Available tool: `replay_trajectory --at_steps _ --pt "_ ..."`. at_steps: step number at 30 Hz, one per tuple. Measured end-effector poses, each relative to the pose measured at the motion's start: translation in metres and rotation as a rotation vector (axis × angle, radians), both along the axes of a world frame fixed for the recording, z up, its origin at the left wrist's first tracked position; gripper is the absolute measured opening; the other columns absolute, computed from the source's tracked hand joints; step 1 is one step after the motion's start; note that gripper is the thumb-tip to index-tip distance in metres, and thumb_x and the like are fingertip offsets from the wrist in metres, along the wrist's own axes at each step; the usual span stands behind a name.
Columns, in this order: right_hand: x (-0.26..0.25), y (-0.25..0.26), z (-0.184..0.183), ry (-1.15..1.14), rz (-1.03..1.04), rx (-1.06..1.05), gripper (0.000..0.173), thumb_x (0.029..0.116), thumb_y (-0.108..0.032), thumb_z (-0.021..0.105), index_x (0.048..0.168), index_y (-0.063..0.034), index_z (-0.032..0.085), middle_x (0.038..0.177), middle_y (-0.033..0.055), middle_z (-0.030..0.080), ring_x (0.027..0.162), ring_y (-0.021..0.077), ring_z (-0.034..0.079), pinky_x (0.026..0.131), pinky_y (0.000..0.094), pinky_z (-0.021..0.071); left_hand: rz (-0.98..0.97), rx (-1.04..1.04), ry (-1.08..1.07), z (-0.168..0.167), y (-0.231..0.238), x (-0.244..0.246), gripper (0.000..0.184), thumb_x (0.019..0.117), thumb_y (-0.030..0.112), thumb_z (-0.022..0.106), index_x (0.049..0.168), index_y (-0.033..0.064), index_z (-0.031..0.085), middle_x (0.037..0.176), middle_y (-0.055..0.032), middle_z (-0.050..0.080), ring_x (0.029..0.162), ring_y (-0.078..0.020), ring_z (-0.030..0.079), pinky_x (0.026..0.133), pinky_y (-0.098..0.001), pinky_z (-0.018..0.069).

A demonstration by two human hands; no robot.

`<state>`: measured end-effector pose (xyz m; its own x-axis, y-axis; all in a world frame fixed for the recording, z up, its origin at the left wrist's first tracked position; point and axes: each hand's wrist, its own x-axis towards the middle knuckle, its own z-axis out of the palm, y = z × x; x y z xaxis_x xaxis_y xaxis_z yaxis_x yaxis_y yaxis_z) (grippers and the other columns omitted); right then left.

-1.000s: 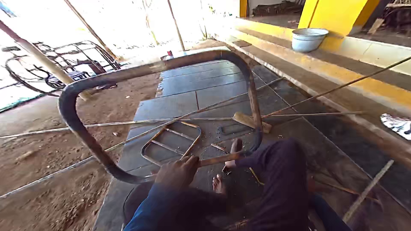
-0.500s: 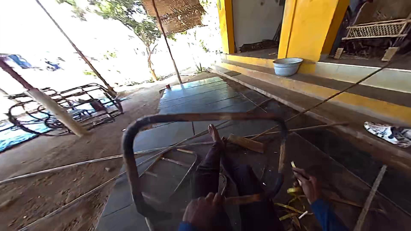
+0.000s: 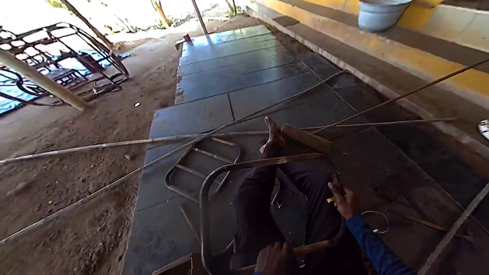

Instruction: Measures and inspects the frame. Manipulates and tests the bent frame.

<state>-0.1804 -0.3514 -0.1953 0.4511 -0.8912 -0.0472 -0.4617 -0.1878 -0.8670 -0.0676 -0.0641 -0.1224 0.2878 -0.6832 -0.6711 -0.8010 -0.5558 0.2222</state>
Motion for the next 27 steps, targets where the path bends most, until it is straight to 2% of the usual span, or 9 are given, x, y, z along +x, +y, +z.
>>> replay_trajectory --at_steps 4,6,9,12,14,17,20,24,27 --pt "0.002 -0.004 0.001 0.027 0.026 0.01 0.051 0.0981 -0.055 0.063 0.106 -0.0059 0.072 0.06 0.009 0.061 0.042 0.0218 0.057 0.042 0.0435 0.0527 0.025 -0.216 -0.015 0.001 0.004 0.008 0.073 0.0853 0.074 0.063 0.121 0.0107 0.07 0.118 -0.0169 0.069 0.115 -0.0376 0.064 0.096 -0.0554 0.0514" --pt "0.002 -0.007 0.0 0.025 0.038 0.011 0.049 0.099 -0.053 0.063 0.104 -0.005 0.072 0.059 0.009 0.061 0.041 0.0217 0.056 0.04 0.043 0.0517 0.125 -0.546 -0.109 0.003 0.01 0.021 0.064 0.0839 0.072 0.067 0.111 0.0152 0.074 0.113 -0.01 0.072 0.11 -0.0309 0.067 0.096 -0.0549 0.0526" --pt "0.0 -0.012 -0.002 0.048 0.041 0.025 0.05 0.0987 -0.054 0.062 0.098 -0.0055 0.071 0.056 0.0078 0.059 0.039 0.0214 0.055 0.038 0.0429 0.0515 0.461 -0.946 -0.345 0.026 0.022 0.068 0.053 0.0903 0.059 0.07 0.118 0.0141 0.075 0.12 -0.0087 0.071 0.116 -0.0285 0.066 0.103 -0.0559 0.0508" --pt "0.001 -0.014 -0.003 0.053 0.049 0.018 0.051 0.0987 -0.056 0.061 0.093 -0.0069 0.07 0.053 0.0073 0.057 0.038 0.0216 0.054 0.037 0.0428 0.0506 0.837 -1.052 -0.476 0.025 0.056 0.131 0.058 0.0935 0.051 0.069 0.124 0.0021 0.069 0.123 -0.0189 0.068 0.116 -0.0349 0.064 0.1 -0.0572 0.0516" --pt "0.002 -0.014 -0.004 0.033 0.049 0.019 0.051 0.0975 -0.058 0.062 0.093 -0.0083 0.071 0.053 0.0067 0.058 0.037 0.0205 0.054 0.036 0.041 0.0497 1.095 -0.995 -0.218 0.007 0.081 0.157 0.064 0.0966 0.059 0.058 0.131 0.0051 0.065 0.119 -0.0106 0.071 0.108 -0.0224 0.069 0.092 -0.0454 0.0575" --pt "-0.002 -0.014 0.0 0.028 0.035 0.062 0.049 0.0977 -0.055 0.063 0.097 -0.0079 0.073 0.055 0.0063 0.06 0.038 0.0195 0.054 0.036 0.0386 0.0497 1.227 -1.029 0.387 -0.011 0.092 0.156 0.061 0.1049 0.051 0.047 0.135 -0.0009 0.058 0.098 -0.0157 0.075 0.08 -0.029 0.075 0.068 -0.0446 0.0655" --pt "-0.01 -0.021 0.011 0.033 -0.01 0.074 0.047 0.0964 -0.055 0.065 0.102 -0.0089 0.073 0.056 0.0053 0.06 0.038 0.0185 0.054 0.036 0.0372 0.0491 1.327 -1.108 0.44 -0.007 0.075 0.142 0.045 0.105 0.039 0.054 0.125 0.0004 0.064 0.063 -0.0061 0.059 0.041 -0.0157 0.051 0.035 -0.0296 0.046" --pt "-0.029 -0.027 0.029 0.02 -0.057 0.153 0.045 0.0961 -0.052 0.067 0.101 -0.0071 0.072 0.059 0.0062 0.062 0.04 0.0182 0.055 0.037 0.0364 0.0496 1.329 -1.131 0.557 0.025 0.059 0.136 0.039 0.1088 0.027 0.048 0.137 0.0002 0.054 0.064 -0.0048 0.057 0.041 -0.012 0.05 0.035 -0.027 0.0454" --pt "-0.045 -0.038 0.053 -0.014 -0.136 0.199 0.04 0.0989 -0.044 0.068 0.103 -0.0042 0.072 0.067 0.0072 0.065 0.041 0.0167 0.054 0.038 0.0335 0.0492 1.279 -1.12 0.601 0.035 0.028 0.137 0.037 0.1101 0.027 0.045 0.136 0.0019 0.054 0.065 -0.001 0.058 0.044 -0.0101 0.051 0.038 -0.0259 0.0464"
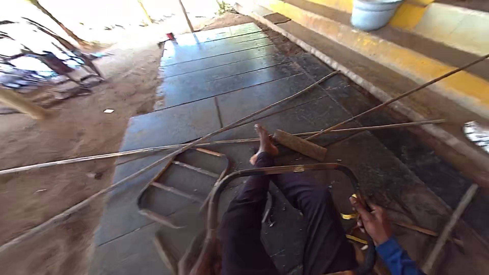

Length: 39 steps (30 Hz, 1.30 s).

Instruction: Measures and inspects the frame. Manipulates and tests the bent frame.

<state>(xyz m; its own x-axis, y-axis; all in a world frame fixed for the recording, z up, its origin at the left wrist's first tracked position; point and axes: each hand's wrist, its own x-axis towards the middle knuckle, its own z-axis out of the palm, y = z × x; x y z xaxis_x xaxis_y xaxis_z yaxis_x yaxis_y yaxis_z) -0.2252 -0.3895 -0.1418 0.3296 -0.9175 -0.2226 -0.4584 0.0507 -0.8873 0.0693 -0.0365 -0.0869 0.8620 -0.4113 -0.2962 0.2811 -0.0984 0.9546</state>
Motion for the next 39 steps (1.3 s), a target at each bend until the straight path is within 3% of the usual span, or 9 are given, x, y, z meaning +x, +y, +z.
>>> replay_trajectory --at_steps 6,10,13,15,18,22,26,32,39 --pt "-0.027 -0.009 0.015 -0.135 -0.158 0.089 0.039 0.1066 -0.039 0.056 0.113 -0.0041 0.073 0.087 0.01 0.072 0.046 0.0172 0.055 0.039 0.0317 0.0486 -0.227 0.002 -0.026 -0.031 -0.065 0.059 0.037 0.105 0.031 0.056 0.119 -0.0023 0.064 0.077 -0.011 0.07 0.058 -0.0216 0.068 0.053 -0.0365 0.0608" --pt "-0.04 0.003 0.0 -0.144 -0.242 0.096 0.048 0.1095 -0.043 0.046 0.118 -0.0034 0.072 0.094 0.0131 0.074 0.055 0.0234 0.063 0.044 0.0371 0.0534 -0.293 0.052 0.006 -0.071 -0.093 0.078 0.039 0.1057 0.039 0.054 0.112 0.0032 0.067 0.064 -0.0033 0.06 0.045 -0.0145 0.055 0.039 -0.0306 0.0496" --pt "-0.058 0.0 -0.023 -0.063 -0.467 -0.038 0.045 0.1048 -0.045 0.056 0.105 -0.0038 0.075 0.095 0.0108 0.074 0.08 0.023 0.071 0.07 0.0442 0.0597 -0.326 0.094 0.015 -0.085 -0.098 0.076 0.037 0.1061 0.039 0.054 0.114 0.0054 0.068 0.059 0.0006 0.056 0.04 -0.0114 0.048 0.035 -0.0283 0.0441" --pt "-0.075 -0.008 -0.026 -0.098 -0.622 -0.171 0.035 0.1029 -0.033 0.063 0.112 -0.0004 0.074 0.108 0.0129 0.074 0.1 0.0239 0.07 0.089 0.0481 0.0572 -0.335 0.13 0.021 -0.083 -0.096 0.077 0.037 0.1067 0.038 0.053 0.115 0.0053 0.068 0.059 0.001 0.056 0.04 -0.011 0.049 0.035 -0.0279 0.0449" --pt "-0.098 -0.033 0.002 -0.275 -0.719 -0.396 0.026 0.1029 -0.015 0.062 0.12 0.003 0.069 0.104 0.0134 0.073 0.092 0.0217 0.071 0.083 0.0421 0.0597 -0.349 0.086 0.049 -0.085 -0.092 0.082 0.037 0.1074 0.038 0.052 0.119 0.0054 0.067 0.06 0.0004 0.056 0.041 -0.0118 0.05 0.036 -0.0283 0.0458" --pt "-0.078 -0.036 0.072 -0.35 -0.265 -0.622 0.041 0.1002 -0.007 0.06 0.141 -0.0021 0.056 0.116 0.0142 0.07 0.086 0.0271 0.073 0.075 0.0453 0.0653 -0.347 0.005 0.024 -0.091 -0.09 0.083 0.04 0.1075 0.035 0.049 0.122 0.003 0.067 0.064 -0.002 0.062 0.043 -0.0126 0.055 0.036 -0.0283 0.0479" --pt "0.003 0.0 0.095 -0.291 0.252 -0.42 0.058 0.0974 -0.011 0.062 0.152 -0.0177 0.046 0.12 0.0089 0.071 0.072 0.0255 0.072 0.061 0.0425 0.0652 -0.292 0.117 -0.108 -0.079 -0.103 0.067 0.035 0.1029 0.029 0.056 0.12 -0.0003 0.066 0.074 -0.0097 0.072 0.047 -0.0185 0.061 0.04 -0.034 0.0518" --pt "0.13 0.057 0.045 -0.266 0.774 -0.134 0.021 0.1027 -0.013 0.062 0.118 -0.0051 0.074 0.097 0.0032 0.076 0.077 0.014 0.073 0.071 0.0329 0.0654 -0.257 0.079 -0.101 -0.072 -0.098 0.063 0.034 0.1054 0.025 0.05 0.123 0.0017 0.068 0.079 -0.0129 0.073 0.051 -0.0205 0.062 0.046 -0.0358 0.0531" --pt "0.227 0.094 0.023 -0.11 0.825 0.281 0.023 0.1038 -0.016 0.061 0.12 -0.0039 0.072 0.079 0.0068 0.07 0.053 0.0102 0.058 0.052 0.0258 0.0512 -0.202 -0.08 -0.034 -0.089 -0.091 0.066 0.042 0.1063 0.021 0.035 0.119 0.0007 0.07 0.082 -0.015 0.075 0.047 -0.0188 0.061 0.042 -0.0322 0.05"
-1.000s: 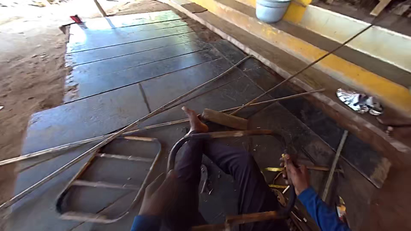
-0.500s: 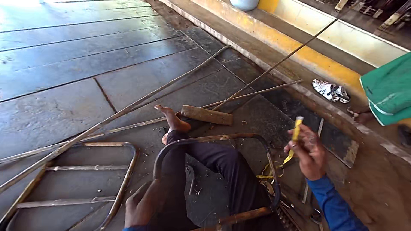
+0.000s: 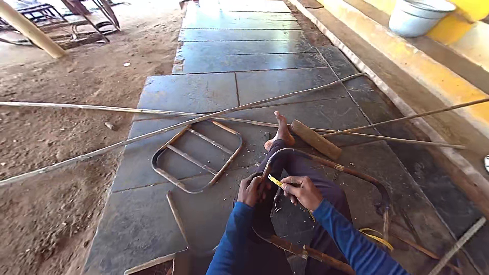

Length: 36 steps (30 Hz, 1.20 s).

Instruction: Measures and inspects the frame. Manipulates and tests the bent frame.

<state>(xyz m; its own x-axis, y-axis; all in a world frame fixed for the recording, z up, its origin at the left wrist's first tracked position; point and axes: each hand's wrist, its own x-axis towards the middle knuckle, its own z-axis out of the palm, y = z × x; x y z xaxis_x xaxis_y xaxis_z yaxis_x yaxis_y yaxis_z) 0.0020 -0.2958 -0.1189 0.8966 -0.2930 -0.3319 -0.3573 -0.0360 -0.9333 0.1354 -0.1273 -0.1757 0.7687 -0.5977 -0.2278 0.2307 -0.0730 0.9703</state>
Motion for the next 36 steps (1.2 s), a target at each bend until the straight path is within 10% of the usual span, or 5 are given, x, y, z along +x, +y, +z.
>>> replay_trajectory --at_steps 11,17,24,32,36 --pt "0.02 0.001 -0.019 0.001 -0.051 -0.047 0.02 0.1008 -0.021 0.068 0.113 -0.0069 0.076 0.068 0.0052 0.062 0.047 0.0097 0.048 0.044 0.025 0.0427 -0.01 -0.018 -0.011 -0.001 -0.001 0.002 0.03 0.1073 0.023 0.053 0.12 0.0024 0.071 0.079 -0.0133 0.075 0.044 -0.0177 0.059 0.041 -0.0301 0.0501" --pt "0.012 0.001 -0.032 -0.275 0.032 -0.752 0.026 0.0966 -0.025 0.071 0.12 -0.0138 0.076 0.105 0.0024 0.073 0.094 0.0122 0.07 0.085 0.0355 0.0606 -0.008 0.008 -0.015 -0.001 -0.004 0.0 0.035 0.1096 0.025 0.047 0.117 0.0022 0.072 0.079 -0.013 0.074 0.045 -0.0184 0.059 0.04 -0.0309 0.0501" --pt "0.02 0.003 -0.005 -0.021 -0.064 -0.036 0.022 0.1036 -0.02 0.063 0.108 -0.0018 0.074 0.063 0.0059 0.064 0.05 0.0113 0.057 0.051 0.026 0.0498 0.012 -0.08 0.025 -0.007 -0.002 0.002 0.052 0.1084 0.026 0.026 0.115 0.0006 0.071 0.08 -0.0171 0.075 0.045 -0.019 0.059 0.04 -0.0307 0.0486" --pt "0.037 0.008 -0.016 0.048 -0.104 0.008 0.022 0.1022 -0.021 0.065 0.098 -0.0015 0.074 0.054 0.0029 0.053 0.04 0.0077 0.043 0.04 0.0235 0.0387 0.001 -0.094 -0.026 -0.004 0.0 -0.001 0.029 0.0998 0.02 0.062 0.118 -0.0001 0.071 0.079 -0.0152 0.074 0.046 -0.0185 0.059 0.042 -0.0305 0.0502" --pt "0.036 0.01 -0.017 0.05 -0.126 0.016 0.021 0.1019 -0.02 0.066 0.099 -0.0013 0.074 0.054 0.0037 0.053 0.039 0.0079 0.042 0.039 0.0236 0.0376 -0.01 -0.055 -0.046 -0.004 0.0 0.0 0.028 0.1033 0.022 0.06 0.118 0.0013 0.072 0.08 -0.0144 0.074 0.045 -0.0183 0.058 0.04 -0.0302 0.0491"
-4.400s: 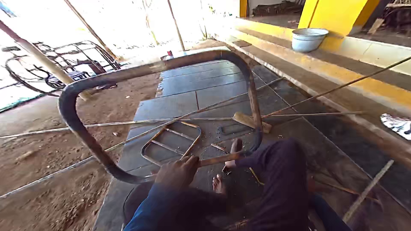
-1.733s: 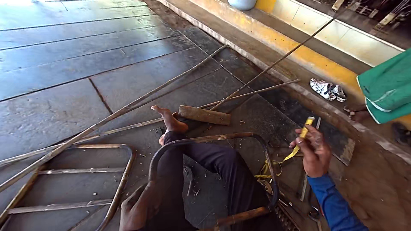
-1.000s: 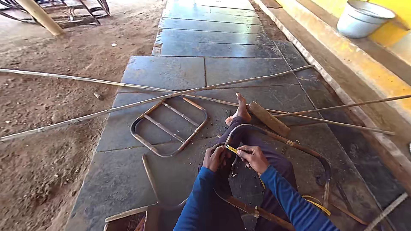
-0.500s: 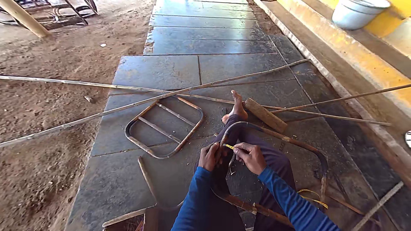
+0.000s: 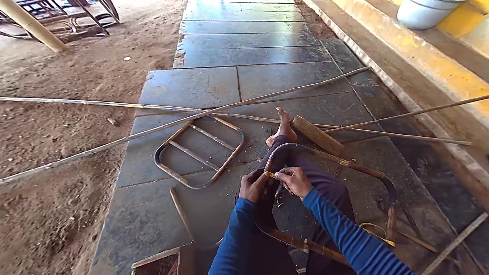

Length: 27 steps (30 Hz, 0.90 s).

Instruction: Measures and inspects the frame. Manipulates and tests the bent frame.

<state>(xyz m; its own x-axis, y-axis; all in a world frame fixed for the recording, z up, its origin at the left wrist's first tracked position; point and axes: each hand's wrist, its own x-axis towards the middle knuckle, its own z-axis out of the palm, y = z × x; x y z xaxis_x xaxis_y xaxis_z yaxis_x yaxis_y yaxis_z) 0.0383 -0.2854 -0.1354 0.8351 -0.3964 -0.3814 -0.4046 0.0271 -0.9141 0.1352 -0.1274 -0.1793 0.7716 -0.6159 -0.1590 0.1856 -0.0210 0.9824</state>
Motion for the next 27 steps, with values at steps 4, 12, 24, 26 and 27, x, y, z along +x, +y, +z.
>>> replay_trajectory --at_steps 4,12,24,26,27 --pt "-0.006 -0.006 0.0 -0.006 0.029 -0.017 0.022 0.1016 -0.022 0.067 0.104 -0.0023 0.075 0.059 0.006 0.061 0.042 0.0095 0.049 0.04 0.0238 0.0417 0.0 0.012 -0.008 -0.002 -0.001 -0.001 0.027 0.1054 0.021 0.057 0.118 0.0012 0.072 0.079 -0.014 0.074 0.043 -0.0171 0.057 0.039 -0.0292 0.0482" --pt "-0.087 -0.05 0.016 0.097 0.147 -0.161 0.021 0.0983 -0.02 0.071 0.114 -0.0057 0.074 0.084 0.006 0.075 0.06 0.0137 0.067 0.056 0.03 0.0582 -0.014 0.072 -0.047 0.002 0.0 0.0 0.03 0.1067 0.021 0.053 0.118 0.0016 0.072 0.082 -0.0123 0.076 0.045 -0.0161 0.058 0.041 -0.0293 0.0496" --pt "-0.264 -0.145 0.028 0.133 -0.025 -0.178 0.013 0.0956 -0.012 0.072 0.105 -0.0059 0.079 0.082 0.0045 0.076 0.058 0.0103 0.065 0.056 0.0267 0.057 0.015 0.142 -0.077 0.021 -0.003 -0.011 0.029 0.1065 0.015 0.05 0.117 -0.0043 0.069 0.079 -0.0108 0.074 0.046 -0.0141 0.058 0.041 -0.0289 0.0497" --pt "-0.296 -0.163 0.023 0.161 -0.04 -0.2 0.014 0.0971 -0.013 0.071 0.106 -0.0056 0.078 0.084 0.0047 0.076 0.057 0.0102 0.064 0.056 0.0275 0.0561 0.008 0.13 -0.099 0.013 0.0 -0.007 0.03 0.1045 0.019 0.053 0.116 -0.005 0.069 0.074 -0.0074 0.072 0.047 -0.0132 0.06 0.041 -0.0291 0.0522" --pt "-0.311 -0.17 0.019 0.177 -0.055 -0.206 0.014 0.0978 -0.014 0.07 0.106 -0.0051 0.078 0.084 0.0051 0.075 0.057 0.0098 0.063 0.057 0.0277 0.0559 0.004 0.121 -0.112 0.008 0.001 -0.004 0.029 0.1038 0.02 0.055 0.112 -0.0039 0.069 0.071 -0.0043 0.071 0.046 -0.0119 0.06 0.041 -0.0284 0.0526"
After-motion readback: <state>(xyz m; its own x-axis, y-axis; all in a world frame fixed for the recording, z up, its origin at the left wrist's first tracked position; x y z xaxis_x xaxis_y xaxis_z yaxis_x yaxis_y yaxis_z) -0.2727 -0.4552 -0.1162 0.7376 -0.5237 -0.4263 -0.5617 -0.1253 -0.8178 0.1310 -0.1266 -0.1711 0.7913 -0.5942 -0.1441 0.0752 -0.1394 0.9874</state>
